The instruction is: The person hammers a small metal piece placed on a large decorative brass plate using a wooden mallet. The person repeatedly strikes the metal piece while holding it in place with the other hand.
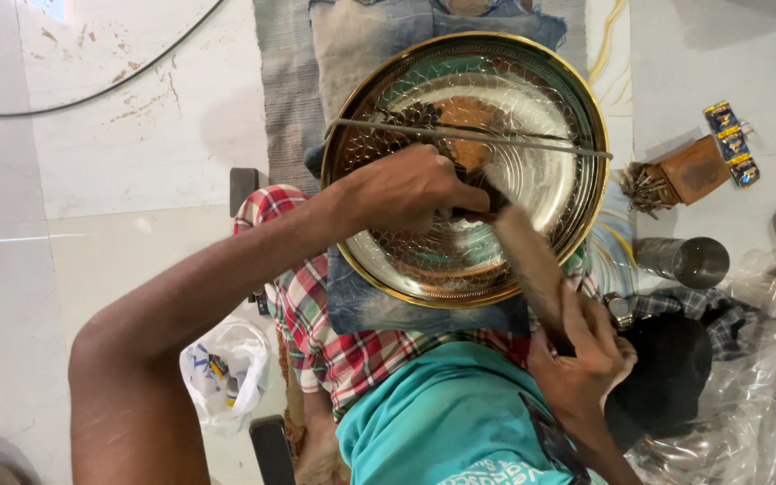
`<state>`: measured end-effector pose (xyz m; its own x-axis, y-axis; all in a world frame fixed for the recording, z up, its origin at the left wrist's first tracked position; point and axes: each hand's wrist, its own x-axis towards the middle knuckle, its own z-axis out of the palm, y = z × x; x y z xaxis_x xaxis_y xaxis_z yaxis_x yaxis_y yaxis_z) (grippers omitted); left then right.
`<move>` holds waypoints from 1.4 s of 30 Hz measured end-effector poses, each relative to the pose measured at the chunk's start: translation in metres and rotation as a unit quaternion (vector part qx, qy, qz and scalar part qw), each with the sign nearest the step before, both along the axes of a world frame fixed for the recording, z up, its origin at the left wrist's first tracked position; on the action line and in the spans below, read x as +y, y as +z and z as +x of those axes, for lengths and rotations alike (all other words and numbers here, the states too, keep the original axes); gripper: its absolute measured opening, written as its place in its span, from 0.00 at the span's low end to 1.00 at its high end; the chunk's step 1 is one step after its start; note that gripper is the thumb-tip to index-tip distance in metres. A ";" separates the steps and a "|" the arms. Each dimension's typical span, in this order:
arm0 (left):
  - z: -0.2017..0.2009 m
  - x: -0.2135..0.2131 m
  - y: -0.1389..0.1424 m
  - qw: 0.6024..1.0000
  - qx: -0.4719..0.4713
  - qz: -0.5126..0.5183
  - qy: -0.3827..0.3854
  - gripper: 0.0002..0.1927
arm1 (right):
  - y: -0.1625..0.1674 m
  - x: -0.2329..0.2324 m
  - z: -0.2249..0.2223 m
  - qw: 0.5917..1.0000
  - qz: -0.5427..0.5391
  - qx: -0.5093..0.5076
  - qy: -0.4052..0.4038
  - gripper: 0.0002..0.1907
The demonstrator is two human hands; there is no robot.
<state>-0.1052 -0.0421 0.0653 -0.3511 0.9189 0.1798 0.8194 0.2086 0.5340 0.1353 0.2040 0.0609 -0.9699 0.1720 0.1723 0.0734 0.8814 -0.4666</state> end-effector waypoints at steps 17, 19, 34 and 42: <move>0.041 -0.002 0.013 0.901 -0.155 0.264 0.308 0.15 | 0.006 -0.001 -0.014 0.974 -0.225 0.034 -0.017 0.37; 0.058 0.001 0.015 0.869 -0.159 0.294 0.365 0.13 | 0.009 -0.003 -0.023 0.959 -0.282 0.008 -0.033 0.38; 0.080 0.004 -0.018 0.878 0.005 0.219 0.426 0.23 | 0.095 -0.010 -0.127 0.936 -0.307 0.012 0.170 0.33; 0.078 -0.001 -0.025 0.885 0.015 0.213 0.413 0.24 | 0.134 -0.004 -0.152 0.949 -0.185 0.070 0.246 0.36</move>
<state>-0.0271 -0.0427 0.0405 -0.8606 0.1972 0.4696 0.4967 0.5284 0.6885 -0.0162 0.1996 0.1954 -0.9206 -0.2224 0.3211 -0.3901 0.5664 -0.7260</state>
